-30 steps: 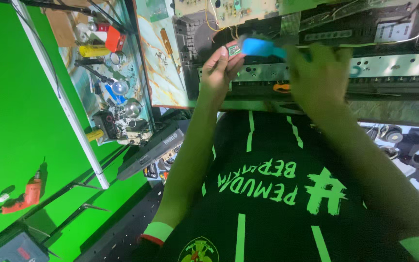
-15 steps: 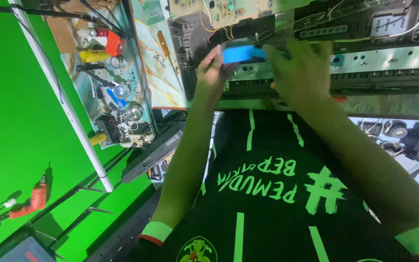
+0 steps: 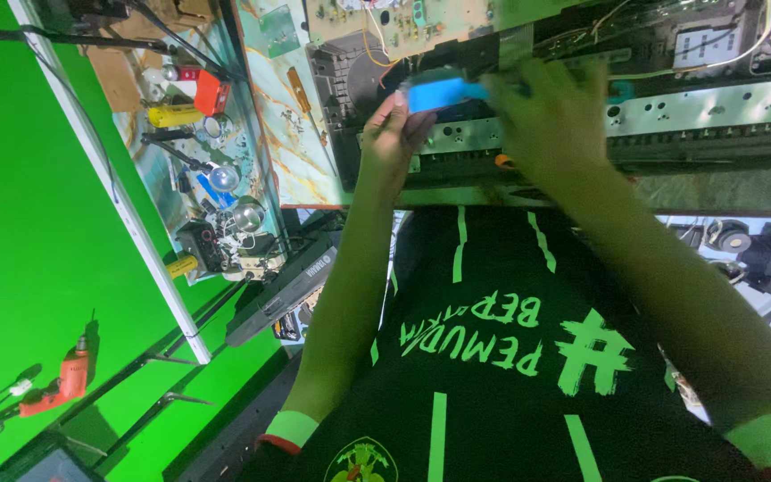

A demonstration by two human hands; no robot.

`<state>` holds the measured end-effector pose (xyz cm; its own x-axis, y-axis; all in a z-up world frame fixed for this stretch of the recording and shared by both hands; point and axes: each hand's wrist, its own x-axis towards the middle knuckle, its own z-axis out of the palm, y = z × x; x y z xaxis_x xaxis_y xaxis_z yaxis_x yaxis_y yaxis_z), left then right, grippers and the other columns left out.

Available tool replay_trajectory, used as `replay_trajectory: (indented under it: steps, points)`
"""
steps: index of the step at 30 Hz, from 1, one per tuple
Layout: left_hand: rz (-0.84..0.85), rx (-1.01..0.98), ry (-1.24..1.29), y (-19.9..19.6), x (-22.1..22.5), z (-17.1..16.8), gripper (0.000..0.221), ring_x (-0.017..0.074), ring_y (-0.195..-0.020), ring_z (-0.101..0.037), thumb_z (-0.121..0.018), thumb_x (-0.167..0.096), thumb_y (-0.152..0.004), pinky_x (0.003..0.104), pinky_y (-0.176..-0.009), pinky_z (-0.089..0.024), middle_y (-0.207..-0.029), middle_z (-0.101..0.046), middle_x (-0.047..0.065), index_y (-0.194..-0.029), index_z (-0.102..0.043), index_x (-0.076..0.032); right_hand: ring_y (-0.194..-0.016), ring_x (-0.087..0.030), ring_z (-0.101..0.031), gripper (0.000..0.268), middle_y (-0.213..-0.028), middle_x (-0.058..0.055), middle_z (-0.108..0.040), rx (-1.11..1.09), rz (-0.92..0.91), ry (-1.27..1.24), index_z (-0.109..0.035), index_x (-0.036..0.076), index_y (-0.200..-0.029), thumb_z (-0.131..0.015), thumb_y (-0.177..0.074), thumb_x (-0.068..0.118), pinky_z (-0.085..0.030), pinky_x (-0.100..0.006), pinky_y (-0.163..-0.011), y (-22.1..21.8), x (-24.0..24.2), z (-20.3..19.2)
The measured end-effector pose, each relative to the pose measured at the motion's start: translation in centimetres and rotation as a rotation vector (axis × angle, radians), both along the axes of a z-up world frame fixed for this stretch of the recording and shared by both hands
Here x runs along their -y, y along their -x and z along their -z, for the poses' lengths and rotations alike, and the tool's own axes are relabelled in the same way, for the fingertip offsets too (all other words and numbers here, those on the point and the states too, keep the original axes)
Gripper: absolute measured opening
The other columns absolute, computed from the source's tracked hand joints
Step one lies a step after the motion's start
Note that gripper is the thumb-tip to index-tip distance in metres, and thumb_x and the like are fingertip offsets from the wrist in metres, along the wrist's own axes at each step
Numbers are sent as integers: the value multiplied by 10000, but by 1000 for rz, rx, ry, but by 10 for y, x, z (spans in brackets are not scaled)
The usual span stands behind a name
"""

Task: The person disconnects and reconnects various multi-colored wires and internal components of an electronic keyboard, using a screwdriver to handle small parts and a blue brush to clean the circuit boards and chassis.

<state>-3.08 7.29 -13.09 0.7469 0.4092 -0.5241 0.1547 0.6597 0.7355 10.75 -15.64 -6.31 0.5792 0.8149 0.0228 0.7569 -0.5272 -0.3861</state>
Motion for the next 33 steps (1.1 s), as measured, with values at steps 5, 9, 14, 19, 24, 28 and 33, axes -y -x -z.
replay_trajectory:
  steps: [5,9,14,19,24,28,33]
  points:
    - [33,32,11,4,-2,8,441,264,-1158,-713,-521,-315,-1101,397,-1054,-554,-1251,-719,184,-1357,-609,34,-1241,-339,-573,281,-1277,-147,-626,190,81,90,-646,270,-1342,-689,-1065,257,-269,-704,-1023,-20,25,15]
    - [-34,67,70,-1,-5,22,419,254,-1099,-676,-535,-286,-1131,420,-1042,-577,-1234,-680,172,-1400,-598,29,-1329,-335,-540,328,-1308,-163,-603,163,27,-17,-635,236,-1379,-682,-1054,248,-285,-683,-1114,-1,6,32]
    - [17,82,18,0,-15,29,422,265,-1154,-687,-517,-290,-1120,384,-1033,-551,-1257,-697,188,-1374,-592,38,-1327,-349,-518,230,-1350,-167,-587,105,70,-34,-646,229,-1310,-683,-1084,217,-218,-744,-1109,-15,18,35]
    - [27,128,67,-4,-12,28,431,294,-1184,-694,-508,-300,-1125,412,-1059,-555,-1263,-692,216,-1369,-588,46,-1388,-400,-509,272,-1364,-191,-563,30,107,-25,-657,240,-1318,-672,-1051,192,-182,-780,-1092,-17,24,27]
    - [24,197,121,-5,-10,17,384,342,-1196,-676,-482,-269,-1116,490,-1079,-541,-1305,-674,215,-1350,-566,25,-1325,-402,-511,304,-1327,-198,-572,-28,105,-103,-671,223,-1360,-667,-1056,208,-191,-773,-1087,5,-12,20]
    - [51,90,66,-8,-7,9,410,366,-1250,-650,-405,-316,-1139,476,-1098,-525,-1302,-660,221,-1336,-557,9,-1134,-381,-574,214,-1236,-182,-638,-47,208,-283,-679,147,-1283,-610,-1080,140,-383,-658,-903,-15,8,12]
    - [35,127,-8,-20,2,-2,418,380,-1256,-648,-354,-356,-1158,476,-1108,-530,-1341,-602,195,-1356,-497,-17,-845,-292,-613,221,-965,-172,-626,-388,284,-340,-645,35,-1335,-522,-1197,157,-484,-430,-753,-17,35,14]
